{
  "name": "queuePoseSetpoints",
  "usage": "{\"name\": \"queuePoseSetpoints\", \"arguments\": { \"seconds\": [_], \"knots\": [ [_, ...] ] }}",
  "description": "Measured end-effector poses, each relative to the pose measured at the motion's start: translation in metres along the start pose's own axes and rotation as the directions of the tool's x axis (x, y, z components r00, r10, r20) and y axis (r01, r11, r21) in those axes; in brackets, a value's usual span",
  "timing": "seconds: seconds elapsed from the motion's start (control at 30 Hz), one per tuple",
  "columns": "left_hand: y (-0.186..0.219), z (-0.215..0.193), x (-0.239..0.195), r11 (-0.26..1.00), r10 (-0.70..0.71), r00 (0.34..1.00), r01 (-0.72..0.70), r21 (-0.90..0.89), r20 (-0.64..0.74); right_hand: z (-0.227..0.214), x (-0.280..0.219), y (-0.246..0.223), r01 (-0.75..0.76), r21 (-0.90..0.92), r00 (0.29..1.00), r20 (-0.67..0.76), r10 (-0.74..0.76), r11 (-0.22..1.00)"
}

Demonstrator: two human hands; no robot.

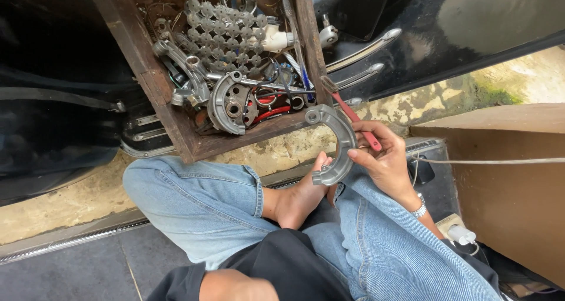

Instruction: The person sits on the floor and uses a red file to smooth the edges of a curved metal part. They hold the part in their left hand and file it with their right hand, occasionally rotating the part to work on different sections.

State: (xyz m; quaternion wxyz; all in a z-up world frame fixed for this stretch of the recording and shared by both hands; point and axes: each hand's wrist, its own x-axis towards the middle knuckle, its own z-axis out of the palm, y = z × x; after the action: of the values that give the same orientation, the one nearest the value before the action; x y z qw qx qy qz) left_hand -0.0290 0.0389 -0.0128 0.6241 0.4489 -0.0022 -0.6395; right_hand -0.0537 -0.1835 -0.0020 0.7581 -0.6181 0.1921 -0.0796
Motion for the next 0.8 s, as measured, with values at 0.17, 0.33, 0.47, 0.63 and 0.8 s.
{"name": "queuePoseSetpoints", "arguments": {
  "seconds": [0.17,0.33,0.47,0.63,0.8],
  "knots": [
    [0.083,0.070,-0.058,0.324,0.908,-0.035,-0.571,0.754,-0.417,0.001,-0.006,-0.009,-0.004,-0.098,0.999,0.048,0.008,0.995],
    [0.056,0.039,-0.029,0.693,0.718,0.468,-0.551,0.466,-0.515,0.020,0.005,-0.027,0.069,-0.114,0.996,0.070,-0.061,0.991],
    [0.043,0.035,-0.009,0.735,0.674,0.667,-0.560,0.384,-0.318,0.046,0.018,-0.048,0.194,-0.208,0.977,0.124,-0.171,0.959],
    [0.038,0.027,0.010,0.741,0.670,0.681,-0.633,0.222,-0.295,0.047,0.020,-0.046,0.287,-0.138,0.943,0.214,-0.255,0.948],
    [0.033,0.022,0.006,0.722,0.681,0.672,-0.684,0.108,-0.292,0.024,0.009,-0.028,0.368,-0.298,0.927,0.045,-0.372,0.881]
  ]
}}
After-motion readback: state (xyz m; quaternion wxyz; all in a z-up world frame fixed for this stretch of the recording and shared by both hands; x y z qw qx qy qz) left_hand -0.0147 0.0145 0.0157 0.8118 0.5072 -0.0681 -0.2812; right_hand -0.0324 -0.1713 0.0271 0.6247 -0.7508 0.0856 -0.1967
